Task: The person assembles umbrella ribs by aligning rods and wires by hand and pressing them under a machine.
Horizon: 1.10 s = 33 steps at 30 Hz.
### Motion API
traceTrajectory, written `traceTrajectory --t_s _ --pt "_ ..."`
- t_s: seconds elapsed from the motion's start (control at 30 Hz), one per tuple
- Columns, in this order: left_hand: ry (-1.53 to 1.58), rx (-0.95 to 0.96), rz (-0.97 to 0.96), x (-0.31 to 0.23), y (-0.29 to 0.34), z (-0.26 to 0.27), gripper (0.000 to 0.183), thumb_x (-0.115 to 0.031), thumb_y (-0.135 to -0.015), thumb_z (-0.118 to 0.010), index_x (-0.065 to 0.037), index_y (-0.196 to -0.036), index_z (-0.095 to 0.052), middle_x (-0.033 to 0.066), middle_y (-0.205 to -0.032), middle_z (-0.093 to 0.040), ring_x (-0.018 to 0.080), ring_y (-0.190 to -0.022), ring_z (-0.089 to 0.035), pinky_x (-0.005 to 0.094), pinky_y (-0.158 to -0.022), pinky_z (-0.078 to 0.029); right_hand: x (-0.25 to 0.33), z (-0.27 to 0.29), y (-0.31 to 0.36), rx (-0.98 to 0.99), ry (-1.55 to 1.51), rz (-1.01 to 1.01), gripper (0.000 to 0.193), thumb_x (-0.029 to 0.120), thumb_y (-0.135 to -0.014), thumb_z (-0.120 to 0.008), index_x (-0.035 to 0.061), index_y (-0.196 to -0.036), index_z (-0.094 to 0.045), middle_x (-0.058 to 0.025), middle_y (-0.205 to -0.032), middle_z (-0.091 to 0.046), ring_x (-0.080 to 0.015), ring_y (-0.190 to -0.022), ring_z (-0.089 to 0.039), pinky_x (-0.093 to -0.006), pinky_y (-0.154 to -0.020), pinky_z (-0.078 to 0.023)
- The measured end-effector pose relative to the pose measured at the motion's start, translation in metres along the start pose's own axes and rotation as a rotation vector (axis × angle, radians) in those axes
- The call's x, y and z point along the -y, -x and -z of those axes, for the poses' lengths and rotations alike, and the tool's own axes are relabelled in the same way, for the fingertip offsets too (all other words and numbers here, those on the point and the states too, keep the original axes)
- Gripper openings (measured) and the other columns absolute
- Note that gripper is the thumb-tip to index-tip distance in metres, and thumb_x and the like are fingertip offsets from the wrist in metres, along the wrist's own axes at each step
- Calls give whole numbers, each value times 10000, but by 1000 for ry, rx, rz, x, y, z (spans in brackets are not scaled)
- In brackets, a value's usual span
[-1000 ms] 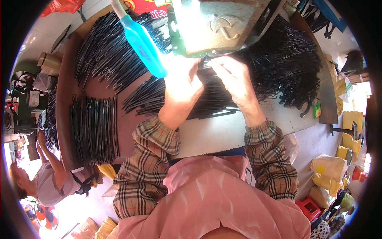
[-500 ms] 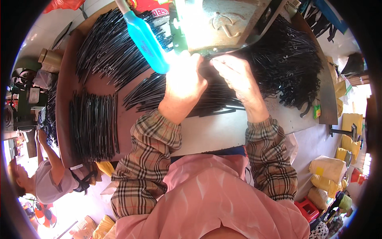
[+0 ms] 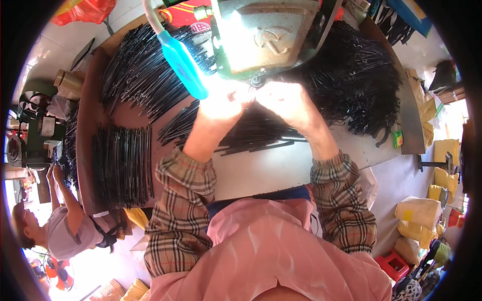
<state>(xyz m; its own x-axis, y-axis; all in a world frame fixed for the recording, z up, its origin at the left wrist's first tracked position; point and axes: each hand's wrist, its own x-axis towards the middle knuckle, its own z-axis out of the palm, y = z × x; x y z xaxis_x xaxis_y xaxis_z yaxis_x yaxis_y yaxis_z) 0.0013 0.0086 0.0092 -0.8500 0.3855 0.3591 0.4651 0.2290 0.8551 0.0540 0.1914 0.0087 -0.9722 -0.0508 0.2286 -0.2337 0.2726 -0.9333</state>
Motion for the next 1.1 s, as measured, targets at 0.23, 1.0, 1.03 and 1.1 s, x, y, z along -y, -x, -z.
traceTrajectory --t_s 0.23,1.0,1.03,1.1 --pt "905 -61 420 -25 20 10 159 -48 -860 -630 34 -987 -582 118 -910 -621 196 -737 -628 274 -626 -520 24 2 32 -113 -465 -182 524 158 -775 -796 -30 -1202 -557 -17 -925 -571 -39 -730 -506 -172 -621 -430" --pt "-759 -145 220 45 -1 60 113 -54 -736 -680 -74 -846 -673 117 -862 -601 321 -855 -578 435 -736 -481 0 -25 36 -263 -724 -346 109 90 -912 -621 -7 -964 -622 -84 -803 -624 -69 -533 -524 -173 -465 -397" --pt "-753 -116 206 45 -1 61 112 -51 -733 -676 -70 -842 -664 116 -864 -604 321 -848 -573 434 -740 -477 1 -25 35 -266 -722 -347 109 90 -912 -621 -7 -964 -622 -84 -803 -624 -69 -533 -524 -173 -465 -397" --pt "-747 -113 82 57 0 64 108 -44 -730 -667 -66 -835 -656 115 -854 -604 321 -844 -568 432 -745 -469 3 -24 35 -210 -660 -368 146 98 -909 -629 -22 -990 -642 -69 -781 -618 -56 -516 -497 -175 -447 -374"
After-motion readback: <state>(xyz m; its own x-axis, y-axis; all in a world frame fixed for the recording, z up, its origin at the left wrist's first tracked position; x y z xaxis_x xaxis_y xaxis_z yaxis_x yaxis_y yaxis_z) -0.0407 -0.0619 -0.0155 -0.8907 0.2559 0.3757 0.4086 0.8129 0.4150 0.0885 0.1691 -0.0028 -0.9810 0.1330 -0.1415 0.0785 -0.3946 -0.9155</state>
